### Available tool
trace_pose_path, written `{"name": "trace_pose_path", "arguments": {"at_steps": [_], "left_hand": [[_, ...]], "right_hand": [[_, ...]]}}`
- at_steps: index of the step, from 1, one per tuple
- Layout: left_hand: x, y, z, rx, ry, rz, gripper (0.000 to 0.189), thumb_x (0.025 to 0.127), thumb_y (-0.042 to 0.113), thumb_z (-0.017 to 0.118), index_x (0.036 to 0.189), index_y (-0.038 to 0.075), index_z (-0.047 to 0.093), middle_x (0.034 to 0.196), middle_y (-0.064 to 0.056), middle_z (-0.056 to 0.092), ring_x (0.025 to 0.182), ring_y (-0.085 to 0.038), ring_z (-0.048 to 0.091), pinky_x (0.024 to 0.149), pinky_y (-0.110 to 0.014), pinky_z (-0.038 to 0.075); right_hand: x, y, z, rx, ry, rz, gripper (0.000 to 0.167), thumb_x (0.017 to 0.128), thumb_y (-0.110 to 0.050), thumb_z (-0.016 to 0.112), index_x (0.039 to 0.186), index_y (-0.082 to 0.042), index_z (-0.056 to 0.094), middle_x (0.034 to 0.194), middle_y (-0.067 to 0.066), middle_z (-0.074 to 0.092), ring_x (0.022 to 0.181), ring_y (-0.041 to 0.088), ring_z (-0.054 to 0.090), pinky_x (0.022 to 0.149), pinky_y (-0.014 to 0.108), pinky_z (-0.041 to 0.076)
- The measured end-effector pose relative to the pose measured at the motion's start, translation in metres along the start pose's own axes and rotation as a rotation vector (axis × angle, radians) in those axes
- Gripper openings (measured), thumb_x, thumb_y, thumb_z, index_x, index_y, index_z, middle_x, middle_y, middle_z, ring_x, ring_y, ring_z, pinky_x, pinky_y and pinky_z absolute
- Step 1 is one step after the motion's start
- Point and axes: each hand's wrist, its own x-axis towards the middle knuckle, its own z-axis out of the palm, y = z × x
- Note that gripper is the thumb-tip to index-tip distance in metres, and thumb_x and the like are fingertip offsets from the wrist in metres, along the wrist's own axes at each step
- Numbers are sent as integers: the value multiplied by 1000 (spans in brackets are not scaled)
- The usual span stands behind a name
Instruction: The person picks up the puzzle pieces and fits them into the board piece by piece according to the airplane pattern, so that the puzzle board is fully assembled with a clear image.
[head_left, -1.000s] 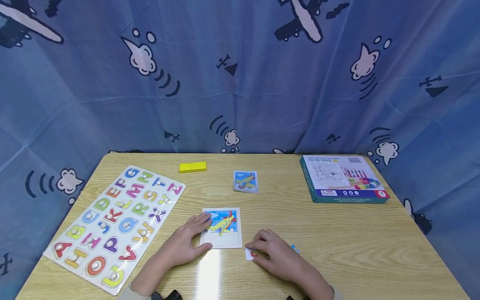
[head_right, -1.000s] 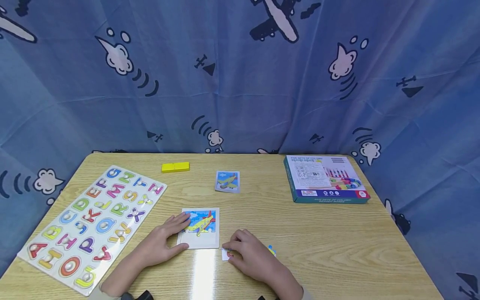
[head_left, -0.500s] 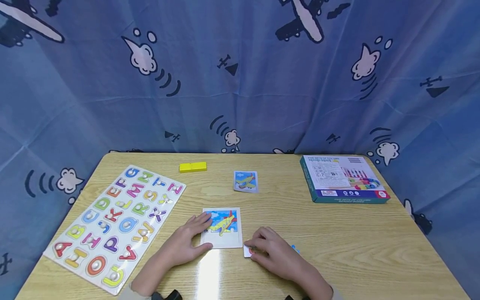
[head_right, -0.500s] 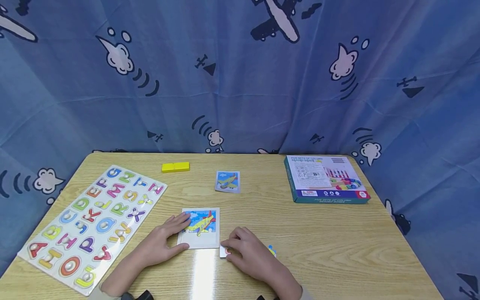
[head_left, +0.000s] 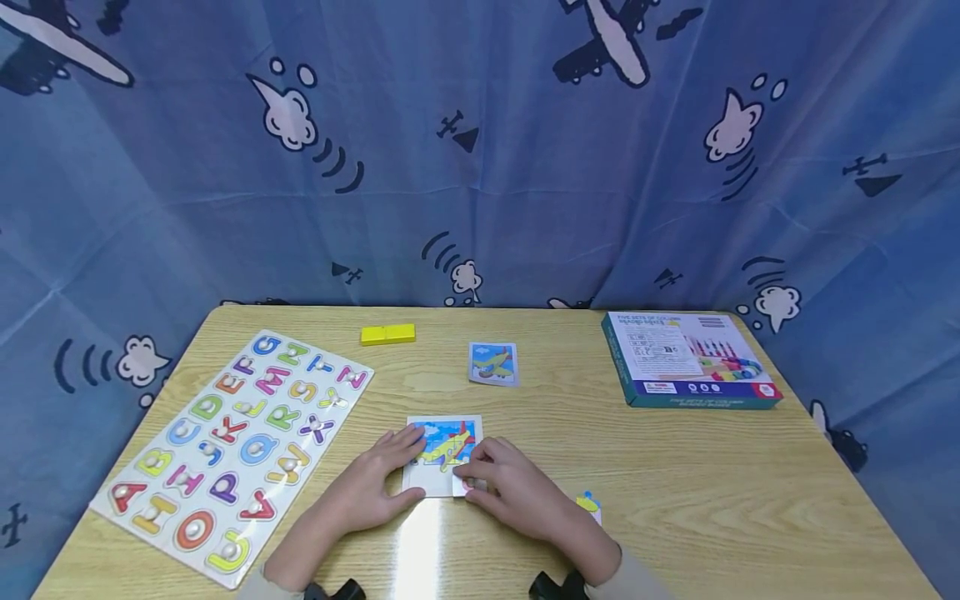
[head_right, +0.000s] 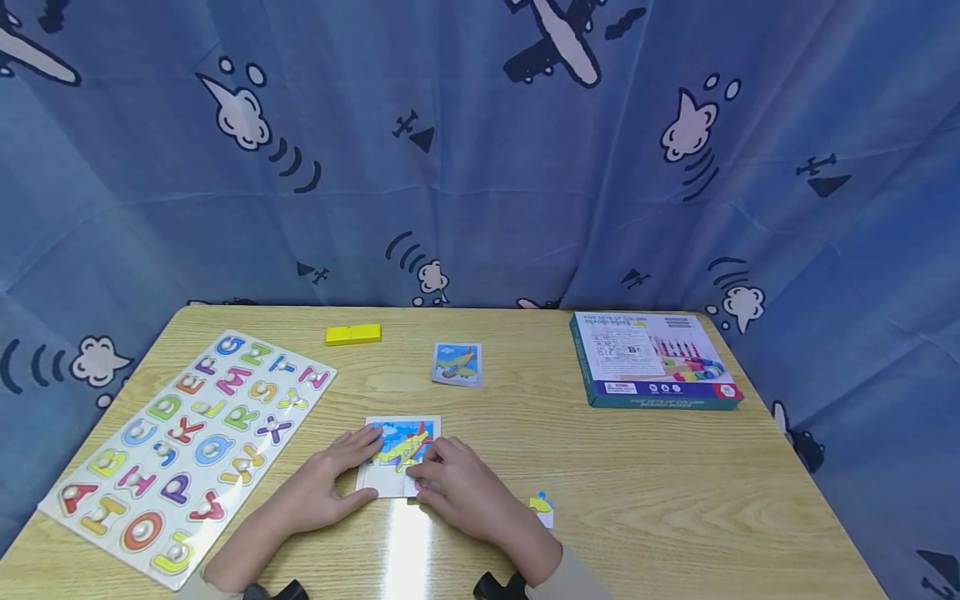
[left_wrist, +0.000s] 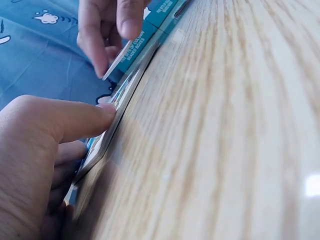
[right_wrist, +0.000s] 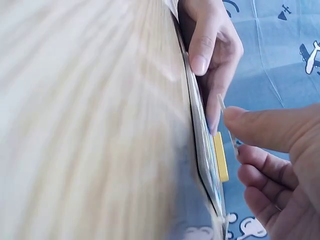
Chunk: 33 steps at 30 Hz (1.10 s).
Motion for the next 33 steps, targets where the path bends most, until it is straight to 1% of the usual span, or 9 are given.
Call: {"name": "trace_pose_path", "arguments": {"at_steps": [5,7,9,12,16,20,23,27,33], "left_hand": [[0,1,-1,-2,-6,-2,66,84,43,66,137,6,51,149,-4,41,139,-22,35,116,-45,29],[0,1,-1,3,-8,-1,67,84,44,66,137,6,50,149,-3,41,140,-21,34,116,-44,29],[1,1,-1,5,-8,4,67,85,44,66,137,6,50,149,-3,40,140,-21,34,116,-44,29],[1,1,-1,6,-2,16,67,85,46,65,137,6,50,149,-3,41,140,-21,34,116,-43,28],[0,2,-1,-3,4,23,68,86,47,64,137,5,50,149,-3,41,140,-20,34,117,-43,28],[0,2,0,-4,6,24,68,86,49,63,137,5,50,149,-3,41,140,-20,34,117,-43,27],[0,2,1,-5,10,21,68,86,50,62,137,5,50,149,-3,41,140,-20,33,117,-42,27],[0,1,1,-5,15,19,69,87,51,60,137,5,50,149,-3,41,140,-20,33,117,-42,27],[-1,0,0,-2,14,13,69,86,48,63,137,3,49,149,-3,41,140,-21,34,117,-41,27]], "right_hand": [[14,-5,7,0,1,-34,27,90,-28,65,114,-17,70,103,-8,55,97,7,48,85,23,48],[19,-6,10,-2,11,-53,26,90,-27,65,114,-17,71,102,-7,56,96,7,49,95,27,48],[24,-6,14,-8,23,-77,26,89,-25,65,113,-16,71,101,-6,56,95,7,49,103,33,45],[30,-7,20,-12,36,-108,26,89,-24,66,113,-15,71,100,-5,56,95,7,50,114,44,35],[35,-8,26,-20,31,-119,26,90,-24,65,113,-14,71,102,-4,57,96,7,51,114,54,30],[37,-11,29,-32,26,-129,25,91,-23,64,112,-14,71,103,-3,58,97,8,51,111,59,30],[39,-12,30,-43,21,-138,24,91,-23,63,112,-14,72,103,-3,58,97,8,50,108,49,39],[40,-13,32,-56,17,-149,24,91,-24,63,112,-15,72,103,-3,58,96,8,49,94,33,45],[41,-12,35,-70,38,-159,24,91,-25,63,112,-17,72,101,-5,57,94,7,49,87,28,45]]}}
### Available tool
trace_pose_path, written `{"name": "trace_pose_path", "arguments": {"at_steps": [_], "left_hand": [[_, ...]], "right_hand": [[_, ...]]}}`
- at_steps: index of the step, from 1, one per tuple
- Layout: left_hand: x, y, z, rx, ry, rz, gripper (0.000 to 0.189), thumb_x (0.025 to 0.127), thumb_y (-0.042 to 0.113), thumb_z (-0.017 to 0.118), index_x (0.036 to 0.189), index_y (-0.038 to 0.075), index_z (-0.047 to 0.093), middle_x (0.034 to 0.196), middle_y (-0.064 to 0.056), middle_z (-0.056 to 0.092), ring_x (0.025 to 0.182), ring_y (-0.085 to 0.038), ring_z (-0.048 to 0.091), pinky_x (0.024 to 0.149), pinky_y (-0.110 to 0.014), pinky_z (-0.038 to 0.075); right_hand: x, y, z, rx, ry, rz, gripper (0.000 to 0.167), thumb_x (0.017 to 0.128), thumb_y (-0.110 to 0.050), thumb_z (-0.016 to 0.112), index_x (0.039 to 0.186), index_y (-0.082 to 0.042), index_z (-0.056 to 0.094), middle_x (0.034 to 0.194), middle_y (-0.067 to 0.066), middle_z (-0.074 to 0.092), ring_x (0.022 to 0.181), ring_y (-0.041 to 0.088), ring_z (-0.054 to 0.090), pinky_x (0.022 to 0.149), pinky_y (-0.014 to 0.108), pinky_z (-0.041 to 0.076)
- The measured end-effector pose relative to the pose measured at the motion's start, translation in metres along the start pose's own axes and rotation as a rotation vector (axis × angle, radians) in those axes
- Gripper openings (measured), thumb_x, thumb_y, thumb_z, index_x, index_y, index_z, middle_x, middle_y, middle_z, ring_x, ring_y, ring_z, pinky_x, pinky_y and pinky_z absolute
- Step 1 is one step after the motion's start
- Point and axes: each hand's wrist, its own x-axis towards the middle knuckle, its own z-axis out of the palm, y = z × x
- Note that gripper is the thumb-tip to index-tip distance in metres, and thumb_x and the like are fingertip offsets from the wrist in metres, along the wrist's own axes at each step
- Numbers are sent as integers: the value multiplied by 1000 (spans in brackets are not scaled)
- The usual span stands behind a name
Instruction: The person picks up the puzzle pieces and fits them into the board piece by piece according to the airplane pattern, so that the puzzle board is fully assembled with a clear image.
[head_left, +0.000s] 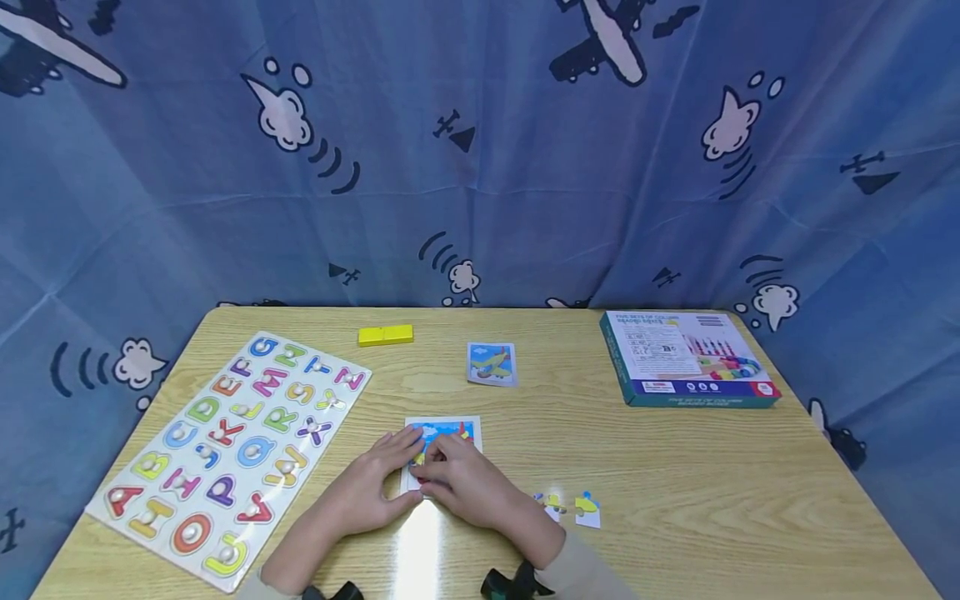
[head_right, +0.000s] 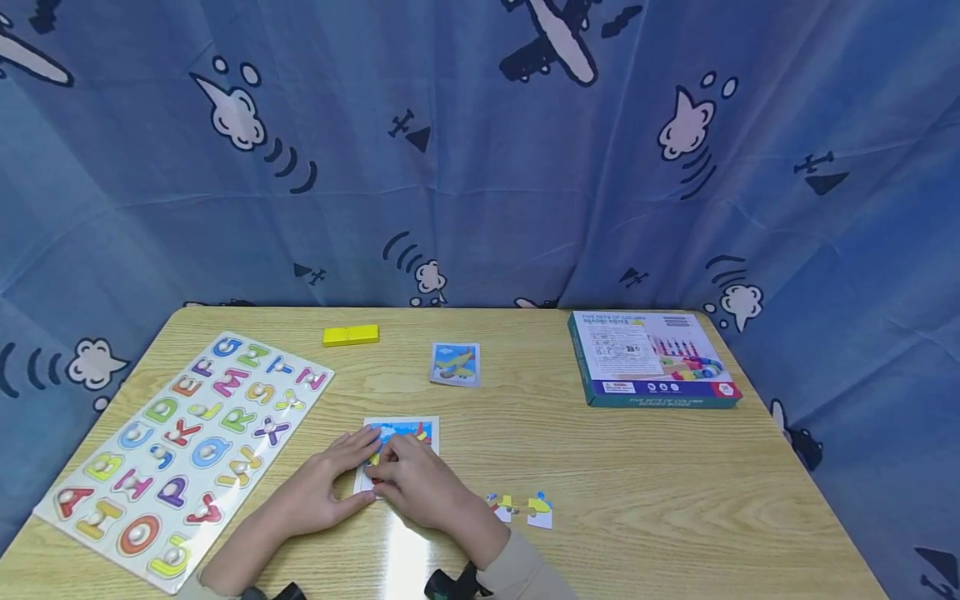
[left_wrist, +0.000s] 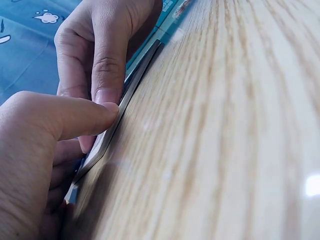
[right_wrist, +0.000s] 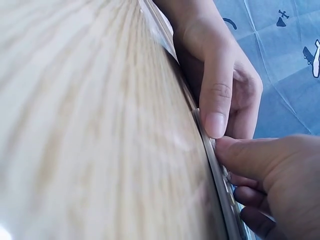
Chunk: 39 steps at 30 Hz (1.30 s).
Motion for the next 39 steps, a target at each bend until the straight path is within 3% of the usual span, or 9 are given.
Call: {"name": "trace_pose_path", "arguments": {"at_steps": [8,15,18,21,25,33,39], "left_hand": [[0,0,0,-16,-1,-7,69,84,45,67,137,3,49,148,-4,41,140,-22,34,117,-42,27],[1,1,-1,-13,0,-28,60,89,39,63,137,5,50,148,-2,41,139,-21,34,117,-42,28],[1,1,-1,-11,-1,-39,57,89,35,63,137,6,50,148,-2,41,139,-20,35,116,-42,28],[1,2,-1,-10,-4,-47,57,89,35,64,137,7,50,148,-1,41,139,-20,35,117,-42,28],[2,3,-1,-13,-13,-54,57,89,36,63,137,8,50,149,-1,40,139,-20,34,117,-42,28],[2,5,-2,-27,-19,-73,56,89,36,64,137,9,51,149,0,40,140,-20,34,117,-42,27],[2,4,0,-22,-6,-75,56,89,36,64,136,9,52,148,-1,42,139,-21,35,117,-42,27]], "right_hand": [[0,-1,1,-40,14,-8,23,93,-24,61,111,-19,73,100,-4,57,90,10,49,89,30,46],[0,-2,3,-37,55,-11,21,91,-23,63,108,-18,74,98,-4,57,89,9,49,85,28,47],[0,-2,4,8,54,27,20,90,-22,65,108,-18,74,99,-4,58,90,8,50,96,35,47],[0,-2,4,51,32,82,22,89,-21,66,110,-16,73,101,-4,58,94,7,51,108,45,40],[-2,-1,-1,102,-5,125,28,90,-21,65,117,-14,69,107,-4,60,103,8,54,114,49,33],[-16,4,-20,149,-51,198,32,91,-24,63,121,-12,64,123,1,59,122,18,52,107,40,43],[-40,13,-37,180,-28,264,33,89,-21,65,121,-12,64,122,0,59,117,18,53,99,39,50]]}}
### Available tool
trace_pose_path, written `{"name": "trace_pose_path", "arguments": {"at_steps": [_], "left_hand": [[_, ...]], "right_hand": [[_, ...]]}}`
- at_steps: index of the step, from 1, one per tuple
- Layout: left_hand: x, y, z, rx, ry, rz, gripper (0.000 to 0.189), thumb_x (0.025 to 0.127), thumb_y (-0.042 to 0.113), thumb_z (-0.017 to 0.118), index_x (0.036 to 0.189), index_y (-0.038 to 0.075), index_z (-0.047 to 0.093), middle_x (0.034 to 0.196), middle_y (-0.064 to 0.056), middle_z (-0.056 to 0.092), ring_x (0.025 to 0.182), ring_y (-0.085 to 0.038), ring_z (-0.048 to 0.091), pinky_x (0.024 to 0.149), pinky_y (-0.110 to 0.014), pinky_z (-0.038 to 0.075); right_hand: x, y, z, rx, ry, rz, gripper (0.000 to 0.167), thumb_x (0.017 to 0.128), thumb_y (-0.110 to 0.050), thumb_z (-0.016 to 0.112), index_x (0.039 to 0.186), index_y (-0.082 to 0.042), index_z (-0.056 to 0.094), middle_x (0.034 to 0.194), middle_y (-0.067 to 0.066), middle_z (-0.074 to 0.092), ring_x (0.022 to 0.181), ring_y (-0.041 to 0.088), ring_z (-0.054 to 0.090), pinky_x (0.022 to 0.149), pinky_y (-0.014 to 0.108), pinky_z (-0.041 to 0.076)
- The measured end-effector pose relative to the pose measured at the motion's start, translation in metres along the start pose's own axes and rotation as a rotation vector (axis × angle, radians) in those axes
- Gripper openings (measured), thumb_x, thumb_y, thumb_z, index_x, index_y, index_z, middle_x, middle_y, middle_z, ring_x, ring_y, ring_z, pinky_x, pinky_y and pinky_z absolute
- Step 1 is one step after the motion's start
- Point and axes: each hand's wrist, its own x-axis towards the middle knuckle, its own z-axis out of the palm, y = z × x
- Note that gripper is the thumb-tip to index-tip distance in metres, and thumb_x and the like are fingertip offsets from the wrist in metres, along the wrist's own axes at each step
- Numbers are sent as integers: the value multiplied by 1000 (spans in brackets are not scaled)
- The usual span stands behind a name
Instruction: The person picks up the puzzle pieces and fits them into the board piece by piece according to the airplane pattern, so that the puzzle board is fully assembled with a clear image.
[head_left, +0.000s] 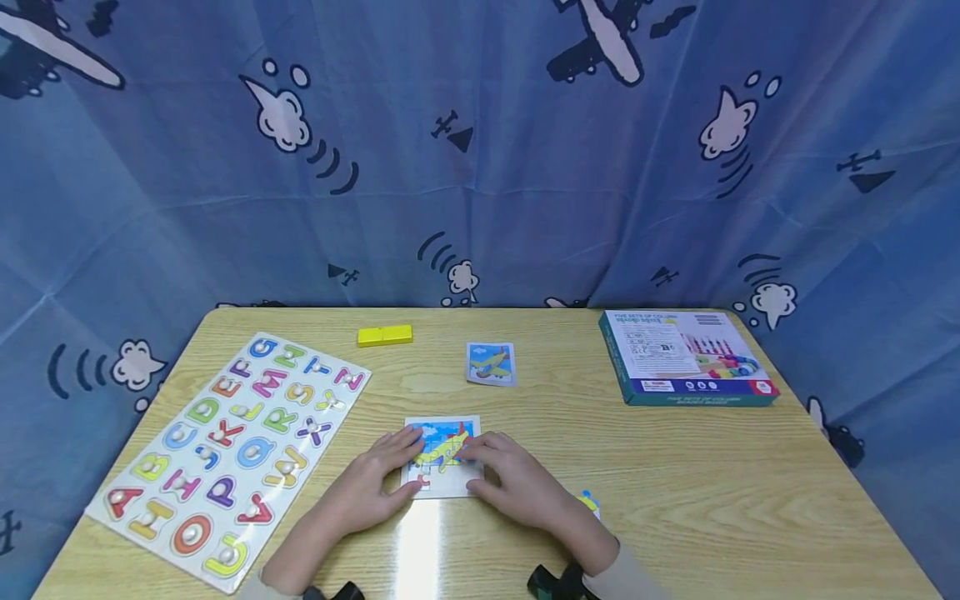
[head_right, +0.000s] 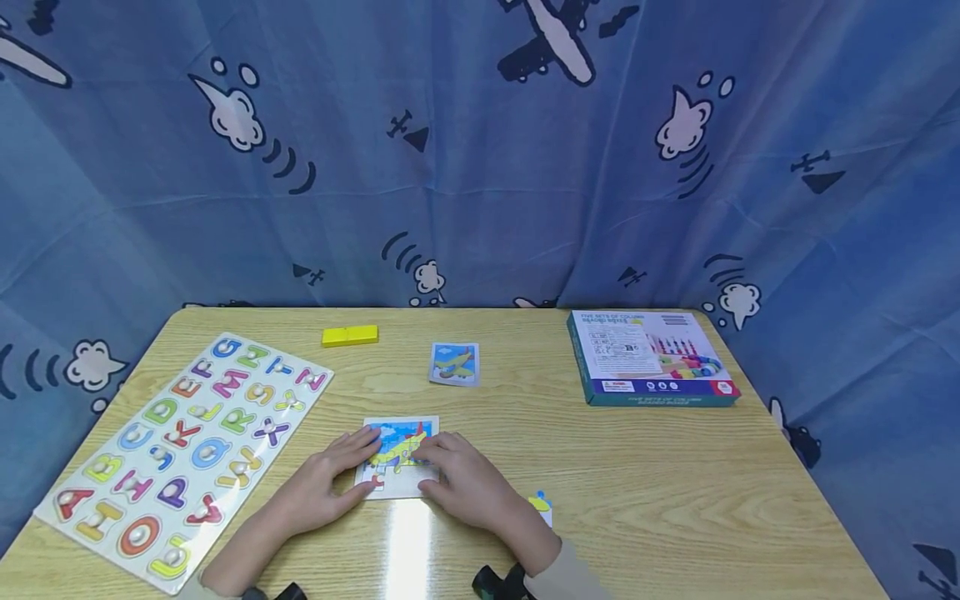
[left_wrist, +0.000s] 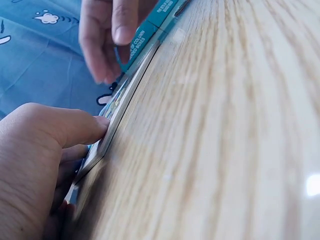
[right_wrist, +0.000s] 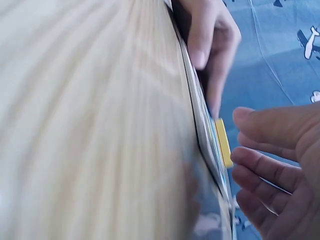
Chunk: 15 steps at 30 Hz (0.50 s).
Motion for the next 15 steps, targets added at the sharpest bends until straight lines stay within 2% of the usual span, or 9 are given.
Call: {"name": "trace_pose_path", "arguments": {"at_steps": [4,9,15], "left_hand": [[0,-1,1,3,12,19,54,89,36,65,134,8,54,147,-3,43,138,-23,36,116,-43,28],[-1,-2,1,-11,8,33,50,89,35,64,132,11,57,147,-4,43,139,-24,36,117,-45,27],[0,-4,2,1,12,48,45,90,36,63,128,14,61,147,-4,43,139,-24,35,117,-45,26]], "right_hand": [[-18,12,-9,-6,40,34,32,88,-21,68,119,-13,65,120,-2,59,115,16,54,97,38,50],[-38,27,-18,-49,85,28,33,86,-21,69,117,-13,65,116,-4,61,111,15,56,94,38,51],[-56,37,-26,-57,77,67,35,85,-27,71,118,-15,65,114,-8,60,108,12,56,93,39,52]]}}
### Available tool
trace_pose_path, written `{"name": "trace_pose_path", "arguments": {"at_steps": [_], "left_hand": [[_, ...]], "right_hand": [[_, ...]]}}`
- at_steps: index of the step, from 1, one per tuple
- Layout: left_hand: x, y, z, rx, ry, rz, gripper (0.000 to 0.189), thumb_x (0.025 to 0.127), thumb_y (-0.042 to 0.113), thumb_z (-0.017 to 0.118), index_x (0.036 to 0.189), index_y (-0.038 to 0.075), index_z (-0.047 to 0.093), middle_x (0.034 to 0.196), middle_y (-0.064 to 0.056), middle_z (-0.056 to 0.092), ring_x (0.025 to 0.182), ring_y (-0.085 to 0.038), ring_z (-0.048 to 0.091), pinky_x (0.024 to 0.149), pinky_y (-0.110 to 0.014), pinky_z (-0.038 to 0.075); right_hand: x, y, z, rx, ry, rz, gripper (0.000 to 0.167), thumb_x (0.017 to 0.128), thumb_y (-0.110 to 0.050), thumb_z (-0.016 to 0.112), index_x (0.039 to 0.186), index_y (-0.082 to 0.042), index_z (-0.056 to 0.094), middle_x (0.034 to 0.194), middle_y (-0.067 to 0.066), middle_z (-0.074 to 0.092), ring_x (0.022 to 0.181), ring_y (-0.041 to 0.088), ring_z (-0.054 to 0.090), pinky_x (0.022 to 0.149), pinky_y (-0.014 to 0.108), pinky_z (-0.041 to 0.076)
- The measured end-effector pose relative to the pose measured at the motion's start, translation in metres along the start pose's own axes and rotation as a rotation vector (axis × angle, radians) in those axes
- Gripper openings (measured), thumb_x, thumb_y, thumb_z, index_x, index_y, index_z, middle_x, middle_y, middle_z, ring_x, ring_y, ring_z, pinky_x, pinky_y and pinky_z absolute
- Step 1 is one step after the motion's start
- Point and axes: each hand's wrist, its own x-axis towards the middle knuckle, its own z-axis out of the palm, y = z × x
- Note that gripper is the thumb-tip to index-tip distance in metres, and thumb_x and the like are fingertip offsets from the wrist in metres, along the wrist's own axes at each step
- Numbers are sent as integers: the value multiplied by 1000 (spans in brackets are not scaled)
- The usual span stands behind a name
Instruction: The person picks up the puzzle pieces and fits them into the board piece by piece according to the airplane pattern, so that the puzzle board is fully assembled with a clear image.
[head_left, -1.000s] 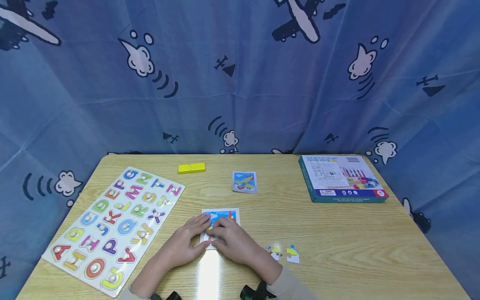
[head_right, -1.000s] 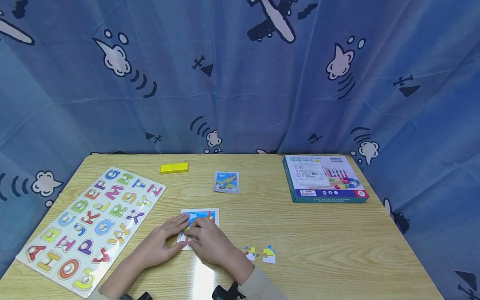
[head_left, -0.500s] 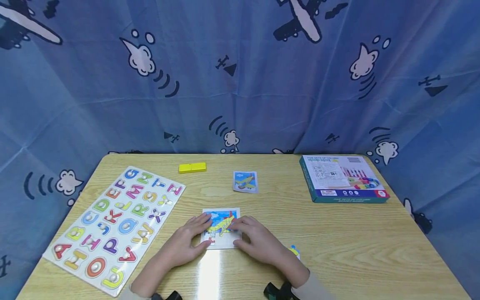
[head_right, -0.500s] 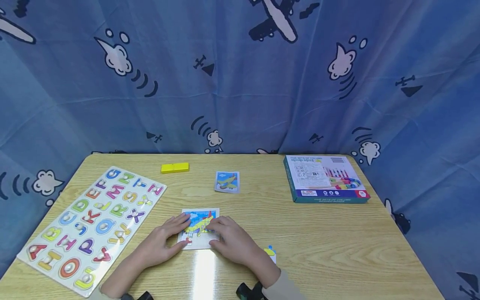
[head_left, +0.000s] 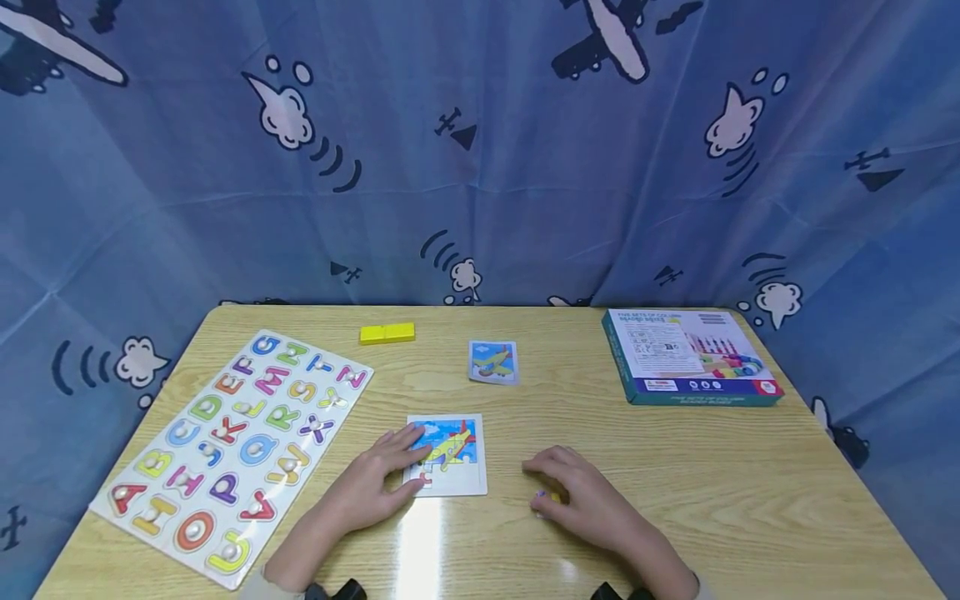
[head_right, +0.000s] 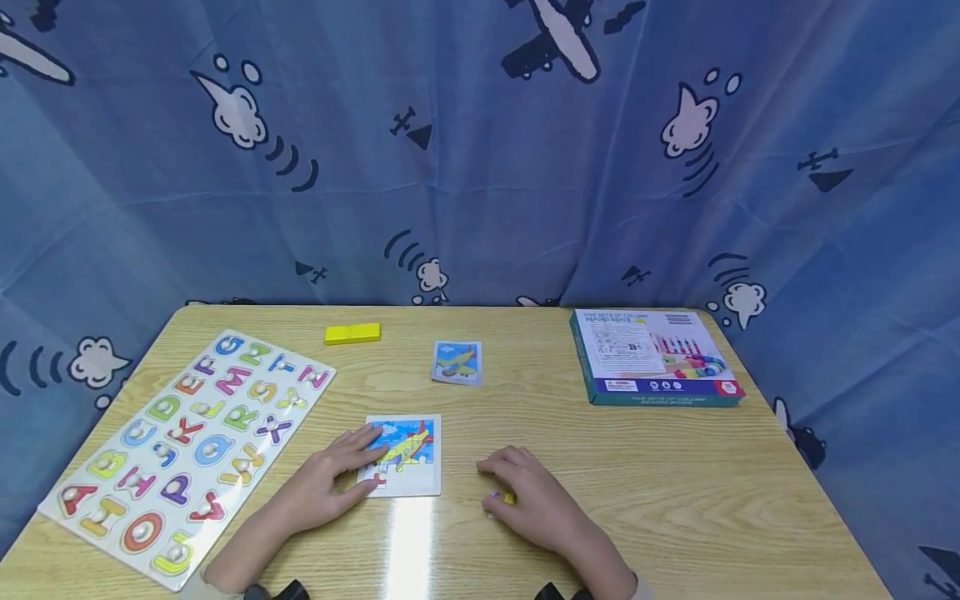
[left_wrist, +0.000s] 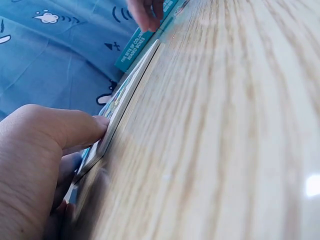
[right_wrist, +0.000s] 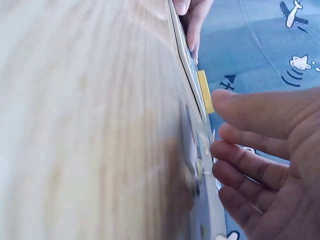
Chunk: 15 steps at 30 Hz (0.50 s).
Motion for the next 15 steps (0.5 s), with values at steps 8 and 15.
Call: {"name": "trace_pose_path", "arguments": {"at_steps": [8,15], "left_hand": [[1,-1,0,-2,-6,20,43,91,36,62,128,14,61,146,-3,44,140,-24,34,117,-46,25],[0,0,-1,-15,-3,30,38,90,34,63,124,14,65,143,-3,47,137,-23,38,117,-47,24]], "right_hand": [[-13,7,-3,-31,-47,48,32,79,-25,76,109,-17,69,107,-13,56,101,6,50,88,31,52],[-16,11,1,-38,-25,42,25,80,-23,75,104,-19,69,104,-16,54,99,4,48,85,29,51]]}}
